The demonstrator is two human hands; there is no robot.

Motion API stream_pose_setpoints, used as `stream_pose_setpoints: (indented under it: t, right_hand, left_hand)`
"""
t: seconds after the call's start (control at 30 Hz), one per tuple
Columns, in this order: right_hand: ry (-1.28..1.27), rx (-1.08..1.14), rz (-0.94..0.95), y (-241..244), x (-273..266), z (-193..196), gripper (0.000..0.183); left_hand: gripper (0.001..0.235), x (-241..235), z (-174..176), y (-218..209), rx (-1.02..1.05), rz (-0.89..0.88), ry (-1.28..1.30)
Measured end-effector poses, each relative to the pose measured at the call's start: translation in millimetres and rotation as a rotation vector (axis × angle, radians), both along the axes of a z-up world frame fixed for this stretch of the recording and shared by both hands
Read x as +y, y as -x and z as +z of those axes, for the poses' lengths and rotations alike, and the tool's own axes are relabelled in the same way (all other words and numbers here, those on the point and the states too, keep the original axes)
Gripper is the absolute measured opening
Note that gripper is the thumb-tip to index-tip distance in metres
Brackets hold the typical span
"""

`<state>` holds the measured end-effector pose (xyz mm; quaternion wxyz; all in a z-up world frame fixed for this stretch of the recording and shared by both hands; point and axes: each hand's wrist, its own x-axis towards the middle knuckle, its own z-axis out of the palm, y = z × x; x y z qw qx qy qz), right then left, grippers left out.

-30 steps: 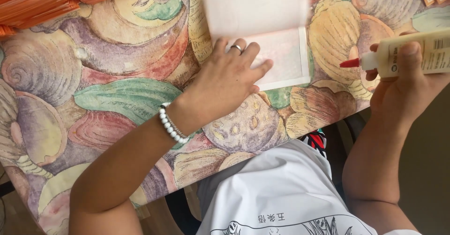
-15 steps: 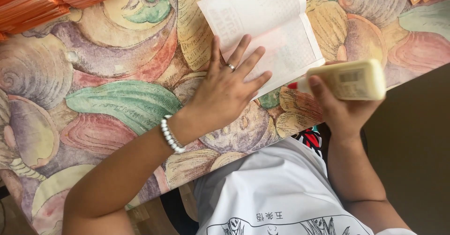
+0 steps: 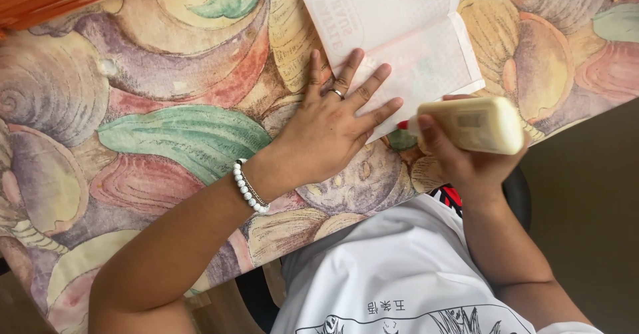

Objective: Applying glue to paper templates and folding them to assemble paper bags at a workstation.

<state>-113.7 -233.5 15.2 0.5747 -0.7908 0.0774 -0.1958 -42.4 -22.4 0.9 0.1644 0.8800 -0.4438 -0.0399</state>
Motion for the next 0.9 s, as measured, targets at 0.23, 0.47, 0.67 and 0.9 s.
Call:
stream_pose_setpoints:
  t: [0.23, 0.47, 0.67, 0.9]
  right_hand:
    - [-0.018, 0.129, 0.011, 11, 19, -8, 0.027]
    - [0.004, -0.069, -0.017, -1, 0, -10, 0.026]
    - [0.026, -0.006, -0.019, 9, 21, -8, 0.031]
    - [0.049, -0.161, -0.007, -4, 0, -13, 0.025]
  left_hand:
    - [0.049, 0, -4, 0, -0.011, 0.010, 0.057]
    - [0.056, 1, -3, -1, 0.012, 0.002, -0.021]
    - [0.059, 1, -5, 0, 0.011, -0.005, -0.009]
    - [0.056, 0, -2, -1, 0.009, -0.005, -0.035]
